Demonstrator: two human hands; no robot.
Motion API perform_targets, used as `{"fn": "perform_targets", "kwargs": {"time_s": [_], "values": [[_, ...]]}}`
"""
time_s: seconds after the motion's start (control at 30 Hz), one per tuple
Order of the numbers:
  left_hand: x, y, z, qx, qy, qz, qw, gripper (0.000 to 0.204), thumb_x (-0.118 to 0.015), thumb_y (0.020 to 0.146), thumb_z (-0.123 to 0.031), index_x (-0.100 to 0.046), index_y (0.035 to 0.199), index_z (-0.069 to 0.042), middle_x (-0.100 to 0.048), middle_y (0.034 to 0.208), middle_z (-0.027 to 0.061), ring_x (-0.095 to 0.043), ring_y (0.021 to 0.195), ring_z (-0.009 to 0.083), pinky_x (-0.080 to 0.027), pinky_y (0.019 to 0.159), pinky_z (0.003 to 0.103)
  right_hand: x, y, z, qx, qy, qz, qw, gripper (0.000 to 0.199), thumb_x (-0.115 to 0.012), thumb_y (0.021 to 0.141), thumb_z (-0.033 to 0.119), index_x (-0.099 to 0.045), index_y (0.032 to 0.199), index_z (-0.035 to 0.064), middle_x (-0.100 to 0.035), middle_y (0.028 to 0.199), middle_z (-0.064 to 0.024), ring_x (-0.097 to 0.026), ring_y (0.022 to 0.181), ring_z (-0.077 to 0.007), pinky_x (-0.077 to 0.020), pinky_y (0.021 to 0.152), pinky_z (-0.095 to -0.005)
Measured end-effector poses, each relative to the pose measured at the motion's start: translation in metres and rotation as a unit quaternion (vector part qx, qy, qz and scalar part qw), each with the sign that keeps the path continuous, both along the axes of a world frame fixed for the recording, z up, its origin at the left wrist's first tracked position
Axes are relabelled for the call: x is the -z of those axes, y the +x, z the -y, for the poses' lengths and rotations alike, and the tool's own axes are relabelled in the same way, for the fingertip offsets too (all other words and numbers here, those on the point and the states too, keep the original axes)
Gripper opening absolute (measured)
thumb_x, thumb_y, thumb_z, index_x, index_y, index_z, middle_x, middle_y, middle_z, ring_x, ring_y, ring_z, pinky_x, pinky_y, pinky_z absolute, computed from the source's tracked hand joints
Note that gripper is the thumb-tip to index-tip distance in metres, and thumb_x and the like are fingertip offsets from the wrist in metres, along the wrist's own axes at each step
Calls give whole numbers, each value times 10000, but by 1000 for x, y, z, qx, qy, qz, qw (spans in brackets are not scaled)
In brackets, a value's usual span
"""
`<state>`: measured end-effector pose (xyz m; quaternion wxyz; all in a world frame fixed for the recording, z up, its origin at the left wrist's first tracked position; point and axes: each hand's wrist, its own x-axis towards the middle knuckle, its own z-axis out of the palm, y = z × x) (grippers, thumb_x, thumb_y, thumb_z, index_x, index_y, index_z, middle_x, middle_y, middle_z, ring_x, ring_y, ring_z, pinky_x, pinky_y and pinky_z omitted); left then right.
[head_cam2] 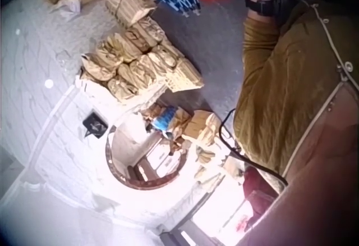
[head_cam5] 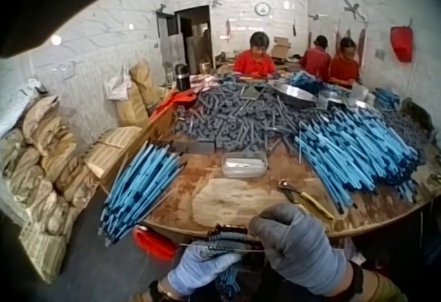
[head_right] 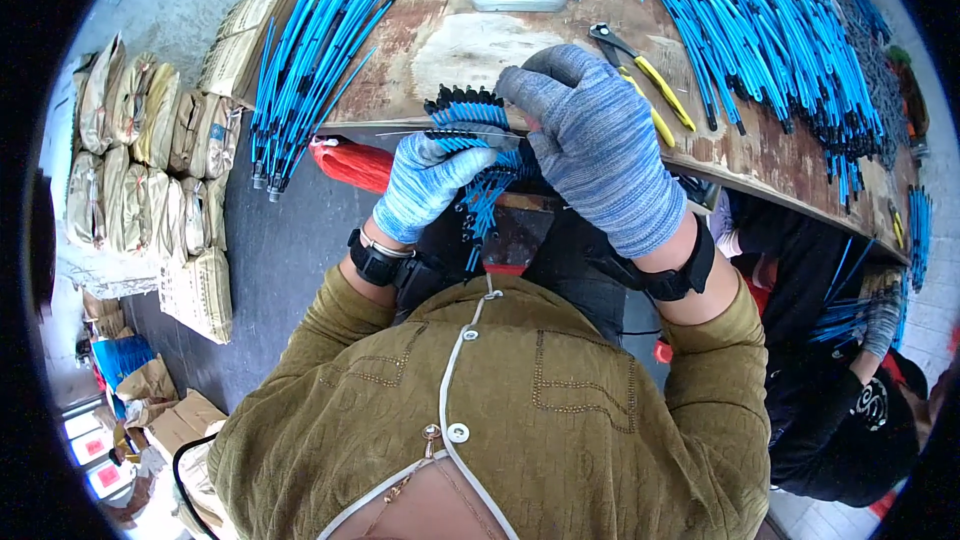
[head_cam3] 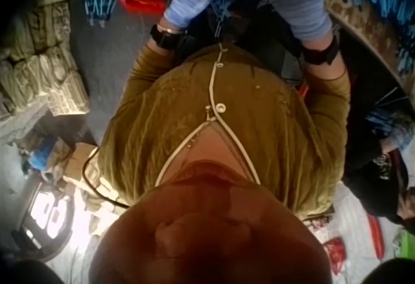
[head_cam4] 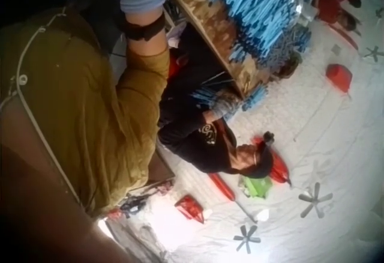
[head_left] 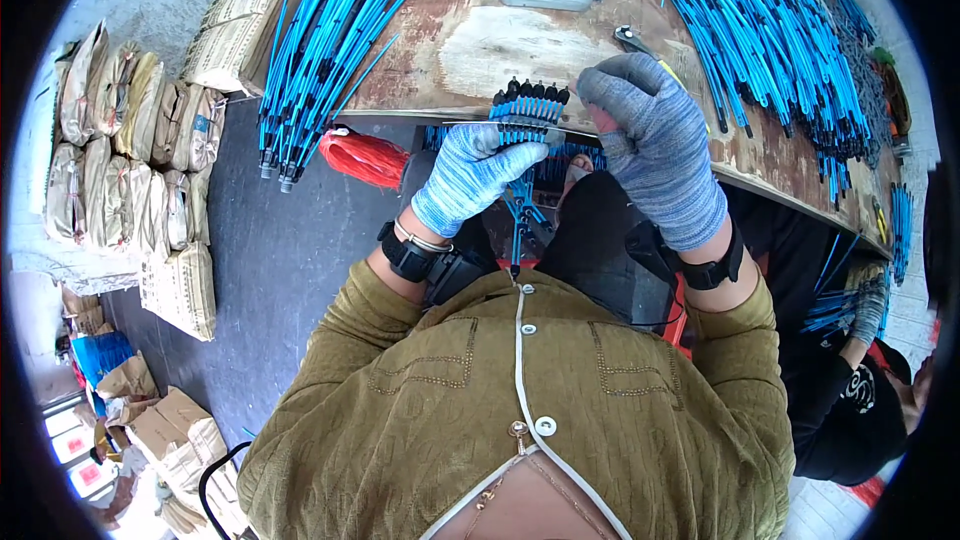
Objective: The person assembles umbrella frames by inserting blue ribs into a grey hub, threading a wire through them, and trimming the wire with pliers. They then gather more ribs to repeat the process before placing the completed assembly on the table.
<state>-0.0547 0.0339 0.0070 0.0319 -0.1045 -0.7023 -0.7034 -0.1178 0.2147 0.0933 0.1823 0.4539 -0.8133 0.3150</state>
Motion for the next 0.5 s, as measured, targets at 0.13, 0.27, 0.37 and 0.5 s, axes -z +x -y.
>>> {"fn": "perform_targets", "kwargs": {"time_s": [0.13,0.27,0.37,0.5], "values": [[-5,2,-1,2,98,46,994,192,-618,810,-53,-654,998,-38,-620,1026,23,-562,897,91,-453,786,240,2,3,7,26,-31,2,999,264,-591,703,26,-616,962,74,-579,909,-120,-576,825,-292,-487,718,-344],[1,-1,-1,10,123,8,992,200,-619,807,-47,-651,1005,-45,-618,1025,12,-560,894,82,-459,783,240,2,-1,6,-15,-36,35,999,259,-590,718,37,-613,973,78,-579,902,-117,-581,812,-283,-489,709,-340],[-2,2,-2,5,108,34,994,233,-630,803,-95,-614,1023,-22,-621,1010,42,-564,920,122,-450,820,268,-5,0,8,1,29,-22,999,258,-589,726,46,-612,980,86,-579,895,-112,-585,809,-276,-491,699,-334],[-3,2,-2,0,108,57,993,258,-635,800,-124,-597,1028,-10,-622,1006,58,-566,934,145,-443,845,291,-11,0,7,17,76,-49,996,260,-586,729,54,-615,984,98,-580,887,-103,-591,808,-266,-493,687,-325]]}}
